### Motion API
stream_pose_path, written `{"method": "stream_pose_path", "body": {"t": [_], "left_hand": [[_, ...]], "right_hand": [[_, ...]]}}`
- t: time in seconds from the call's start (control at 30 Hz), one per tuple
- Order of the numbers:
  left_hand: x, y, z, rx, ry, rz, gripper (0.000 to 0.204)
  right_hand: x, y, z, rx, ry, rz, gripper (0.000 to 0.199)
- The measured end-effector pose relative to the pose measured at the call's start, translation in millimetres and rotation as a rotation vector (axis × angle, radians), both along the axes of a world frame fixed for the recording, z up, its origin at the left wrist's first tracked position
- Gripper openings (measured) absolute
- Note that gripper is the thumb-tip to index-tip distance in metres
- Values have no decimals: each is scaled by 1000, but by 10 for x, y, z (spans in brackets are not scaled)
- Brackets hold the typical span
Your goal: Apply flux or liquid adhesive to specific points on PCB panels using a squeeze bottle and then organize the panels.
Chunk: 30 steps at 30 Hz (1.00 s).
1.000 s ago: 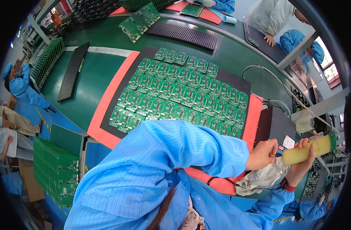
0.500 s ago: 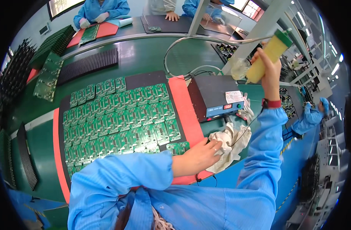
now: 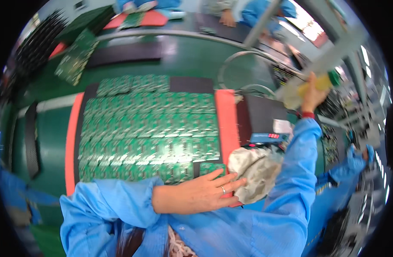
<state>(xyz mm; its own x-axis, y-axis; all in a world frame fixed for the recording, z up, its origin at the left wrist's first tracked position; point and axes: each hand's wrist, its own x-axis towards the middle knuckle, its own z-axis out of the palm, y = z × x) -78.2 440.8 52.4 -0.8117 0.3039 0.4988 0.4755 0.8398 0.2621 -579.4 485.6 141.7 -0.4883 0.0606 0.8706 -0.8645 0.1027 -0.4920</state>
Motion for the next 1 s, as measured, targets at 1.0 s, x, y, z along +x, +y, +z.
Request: {"method": "stream_pose_path", "body": {"t": [1.0], "left_hand": [[2847, -1403, -395, 274, 182, 1242, 29]], "right_hand": [[1002, 861, -308, 173, -322, 216, 49]]}}
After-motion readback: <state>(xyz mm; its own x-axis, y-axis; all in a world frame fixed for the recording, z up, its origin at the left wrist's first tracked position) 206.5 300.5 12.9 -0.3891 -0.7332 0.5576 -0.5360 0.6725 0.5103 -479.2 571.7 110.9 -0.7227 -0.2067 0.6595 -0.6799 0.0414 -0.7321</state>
